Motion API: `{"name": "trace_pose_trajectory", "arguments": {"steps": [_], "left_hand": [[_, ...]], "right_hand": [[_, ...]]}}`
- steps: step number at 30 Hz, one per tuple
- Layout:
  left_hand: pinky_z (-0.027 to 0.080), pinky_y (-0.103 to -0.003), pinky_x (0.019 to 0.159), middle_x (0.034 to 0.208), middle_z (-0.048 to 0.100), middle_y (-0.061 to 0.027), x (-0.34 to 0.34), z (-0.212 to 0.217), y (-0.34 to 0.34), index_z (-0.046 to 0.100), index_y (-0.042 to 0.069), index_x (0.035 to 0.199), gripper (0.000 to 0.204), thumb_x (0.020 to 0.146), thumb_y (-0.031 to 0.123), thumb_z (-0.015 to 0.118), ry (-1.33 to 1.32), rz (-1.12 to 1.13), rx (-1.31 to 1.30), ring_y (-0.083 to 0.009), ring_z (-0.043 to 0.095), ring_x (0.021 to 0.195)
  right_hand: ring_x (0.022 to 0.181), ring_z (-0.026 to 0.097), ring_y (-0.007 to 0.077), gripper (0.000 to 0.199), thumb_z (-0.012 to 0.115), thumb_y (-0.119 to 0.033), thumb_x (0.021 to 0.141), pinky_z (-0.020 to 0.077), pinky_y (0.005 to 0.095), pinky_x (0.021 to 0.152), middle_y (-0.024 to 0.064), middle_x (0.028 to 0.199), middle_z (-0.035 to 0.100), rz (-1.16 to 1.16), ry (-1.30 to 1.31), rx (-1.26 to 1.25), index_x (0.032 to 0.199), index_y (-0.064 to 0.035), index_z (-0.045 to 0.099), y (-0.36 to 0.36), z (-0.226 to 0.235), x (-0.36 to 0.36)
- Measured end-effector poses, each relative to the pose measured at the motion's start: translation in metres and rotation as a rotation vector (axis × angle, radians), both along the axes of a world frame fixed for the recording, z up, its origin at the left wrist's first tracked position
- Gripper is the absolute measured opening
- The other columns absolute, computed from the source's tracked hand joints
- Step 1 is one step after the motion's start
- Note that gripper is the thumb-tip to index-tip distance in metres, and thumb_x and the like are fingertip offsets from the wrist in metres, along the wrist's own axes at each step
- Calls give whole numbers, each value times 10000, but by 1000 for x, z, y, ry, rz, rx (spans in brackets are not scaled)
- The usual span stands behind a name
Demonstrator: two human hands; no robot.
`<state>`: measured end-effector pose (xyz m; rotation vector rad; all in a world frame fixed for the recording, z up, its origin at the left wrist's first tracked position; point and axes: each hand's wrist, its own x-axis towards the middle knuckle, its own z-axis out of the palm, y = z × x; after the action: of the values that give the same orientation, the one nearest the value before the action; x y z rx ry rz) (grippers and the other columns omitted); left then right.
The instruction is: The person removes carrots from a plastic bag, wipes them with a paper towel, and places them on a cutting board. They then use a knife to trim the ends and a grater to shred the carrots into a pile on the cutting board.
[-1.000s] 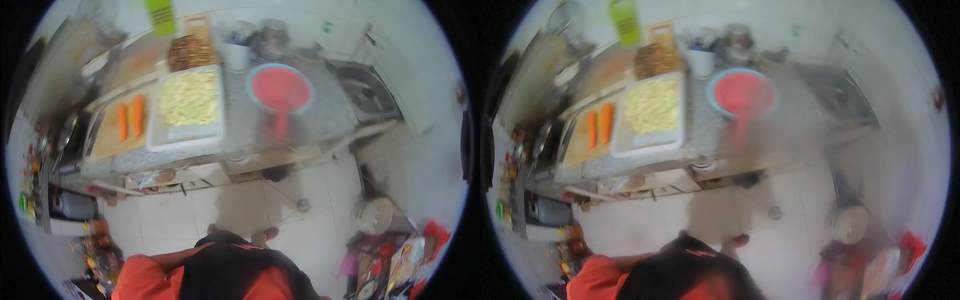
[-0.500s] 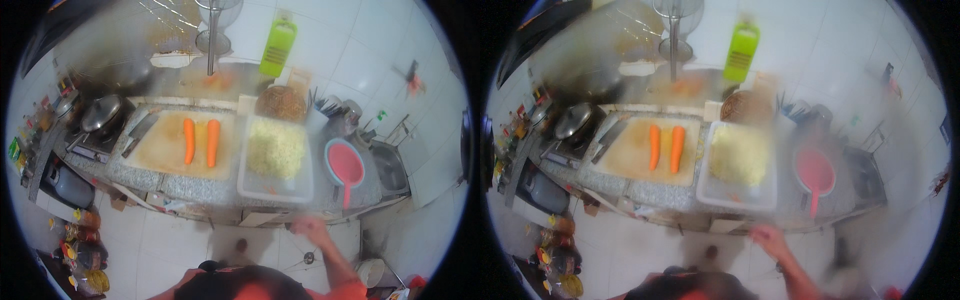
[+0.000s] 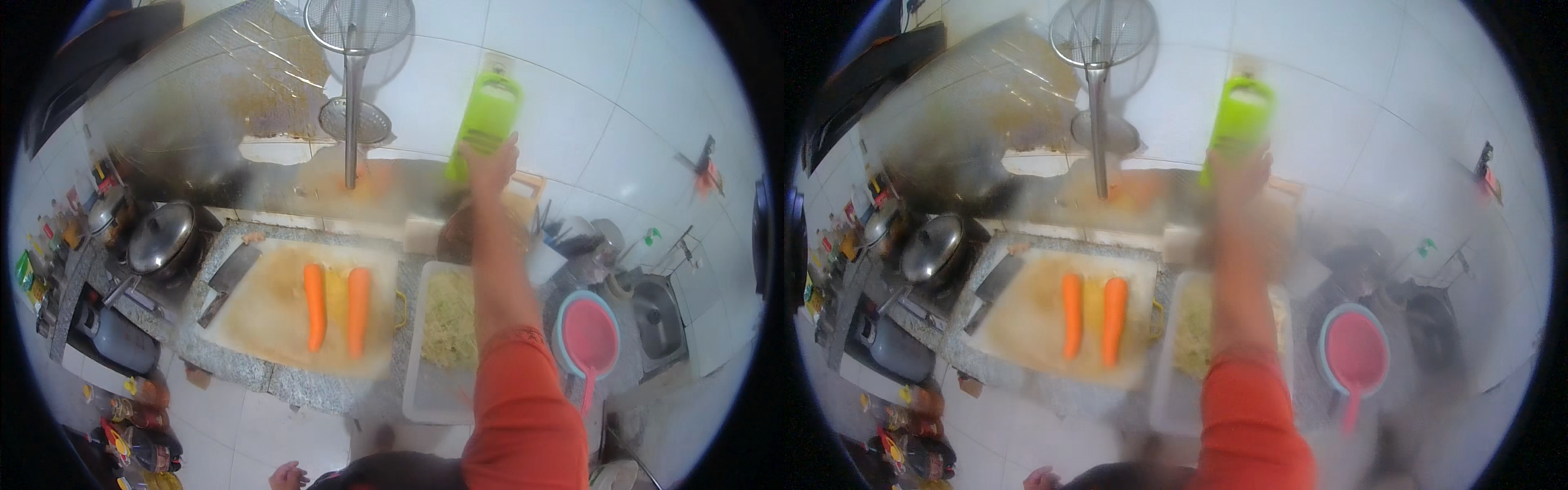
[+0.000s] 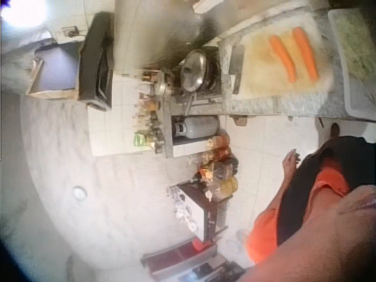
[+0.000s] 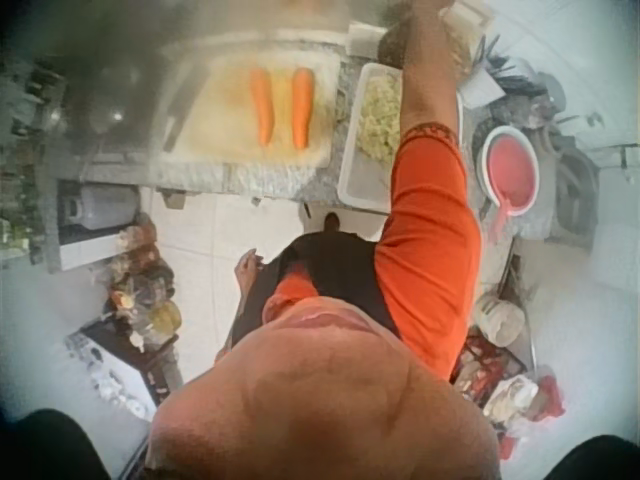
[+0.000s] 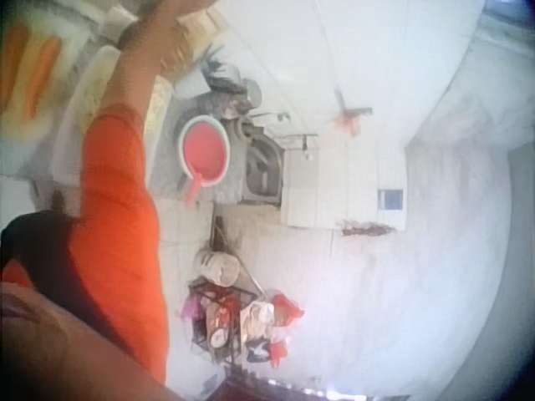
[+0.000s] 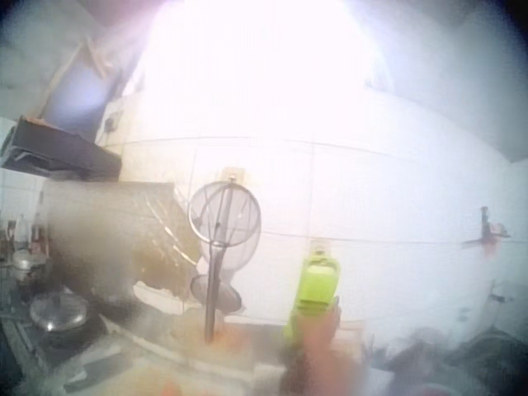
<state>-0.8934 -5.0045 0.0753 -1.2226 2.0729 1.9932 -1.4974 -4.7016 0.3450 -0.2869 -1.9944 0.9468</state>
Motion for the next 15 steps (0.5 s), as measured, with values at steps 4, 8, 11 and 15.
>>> {"name": "trace_pose_trajectory", "arguments": {"steps": [4,8,11,15], "left_hand": [[489,-262,616,844,650,-69,0,-8,4,616,7,1151,304,927,201,552,38,113,58,-126,574,669],[479,-254,614,823,644,-48,-19,-12,-2,618,2,1142,305,920,207,575,65,116,127,-115,559,668],[482,-260,608,827,645,-57,-45,12,-12,620,-2,1135,296,916,189,565,39,14,43,-116,565,669],[489,-268,600,832,647,-74,-65,13,-23,621,-3,1135,291,906,168,562,63,-32,20,-132,581,667]], "right_hand": [[1292,335,427,1112,809,-449,607,340,514,1034,265,1435,272,-235,48,29,1466,-95,198,-21,-2,-43],[1237,377,405,1120,804,-457,588,363,527,995,238,1388,307,-209,5,-57,1470,-129,196,-22,13,-50],[1193,406,398,1115,799,-449,584,373,522,983,229,1351,343,-174,-61,-94,1468,-126,201,-23,26,-39],[1182,412,398,1102,802,-440,583,376,505,989,230,1330,373,-120,-77,-106,1460,-110,223,-19,30,-25]]}}
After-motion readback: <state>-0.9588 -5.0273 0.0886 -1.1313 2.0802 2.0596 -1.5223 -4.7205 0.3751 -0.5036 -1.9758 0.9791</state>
